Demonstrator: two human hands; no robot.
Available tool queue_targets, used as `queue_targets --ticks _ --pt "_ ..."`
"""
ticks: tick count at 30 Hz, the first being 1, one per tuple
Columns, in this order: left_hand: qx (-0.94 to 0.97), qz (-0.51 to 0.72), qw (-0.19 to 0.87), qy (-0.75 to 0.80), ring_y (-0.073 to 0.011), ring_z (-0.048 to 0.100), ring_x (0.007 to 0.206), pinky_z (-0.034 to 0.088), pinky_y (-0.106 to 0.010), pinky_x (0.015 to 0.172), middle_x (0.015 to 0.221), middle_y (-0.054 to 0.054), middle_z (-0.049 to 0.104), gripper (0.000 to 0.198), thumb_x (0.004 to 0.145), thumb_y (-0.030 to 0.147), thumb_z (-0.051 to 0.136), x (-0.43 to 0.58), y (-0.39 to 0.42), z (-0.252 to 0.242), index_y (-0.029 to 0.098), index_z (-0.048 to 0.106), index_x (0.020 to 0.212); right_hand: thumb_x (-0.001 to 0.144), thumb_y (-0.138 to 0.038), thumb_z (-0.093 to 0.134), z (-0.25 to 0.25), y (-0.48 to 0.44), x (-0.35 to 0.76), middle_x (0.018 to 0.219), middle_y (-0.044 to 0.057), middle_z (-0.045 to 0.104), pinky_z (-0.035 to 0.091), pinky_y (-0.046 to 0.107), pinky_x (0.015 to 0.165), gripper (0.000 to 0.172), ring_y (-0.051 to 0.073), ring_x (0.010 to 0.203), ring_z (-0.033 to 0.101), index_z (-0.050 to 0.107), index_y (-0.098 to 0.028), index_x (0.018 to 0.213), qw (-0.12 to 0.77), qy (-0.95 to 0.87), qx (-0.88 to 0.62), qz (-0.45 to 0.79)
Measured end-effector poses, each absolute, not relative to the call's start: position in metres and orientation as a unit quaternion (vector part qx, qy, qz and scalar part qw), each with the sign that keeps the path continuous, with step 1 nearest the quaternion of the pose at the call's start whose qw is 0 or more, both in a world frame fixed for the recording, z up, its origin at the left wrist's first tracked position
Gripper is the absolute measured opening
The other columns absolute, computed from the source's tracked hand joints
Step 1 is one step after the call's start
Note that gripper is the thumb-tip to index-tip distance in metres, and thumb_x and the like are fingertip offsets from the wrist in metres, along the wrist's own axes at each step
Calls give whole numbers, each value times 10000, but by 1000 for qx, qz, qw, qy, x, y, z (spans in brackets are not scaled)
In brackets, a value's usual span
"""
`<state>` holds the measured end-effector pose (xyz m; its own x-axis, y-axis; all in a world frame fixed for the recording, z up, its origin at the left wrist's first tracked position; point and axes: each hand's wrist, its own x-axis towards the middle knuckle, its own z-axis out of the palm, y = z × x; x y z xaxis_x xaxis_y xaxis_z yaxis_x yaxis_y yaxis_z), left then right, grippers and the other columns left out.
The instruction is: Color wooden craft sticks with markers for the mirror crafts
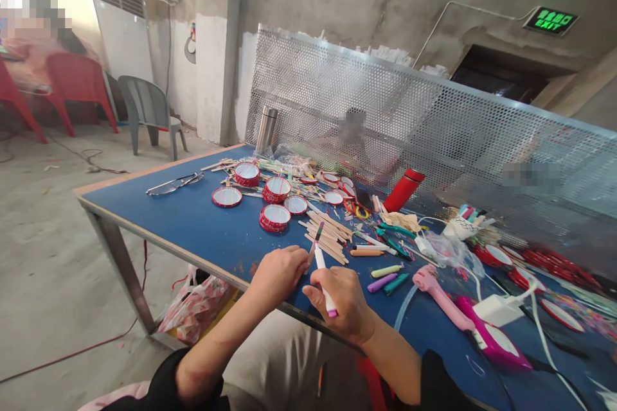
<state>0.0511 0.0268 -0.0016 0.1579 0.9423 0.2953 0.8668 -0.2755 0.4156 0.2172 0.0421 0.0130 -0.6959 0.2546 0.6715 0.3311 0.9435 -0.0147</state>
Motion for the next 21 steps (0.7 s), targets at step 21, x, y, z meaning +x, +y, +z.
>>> queue_targets --ticks 21 --pt "756 248 62 602 -153 633 777 385 -233 625 841 -15 664 211 937 221 442 52 25 -1 206 610 810 992 -346 350 13 42 217 550 9 580 319 283 530 352 135 486 526 515 -193 722 355 -919 -156 -76"
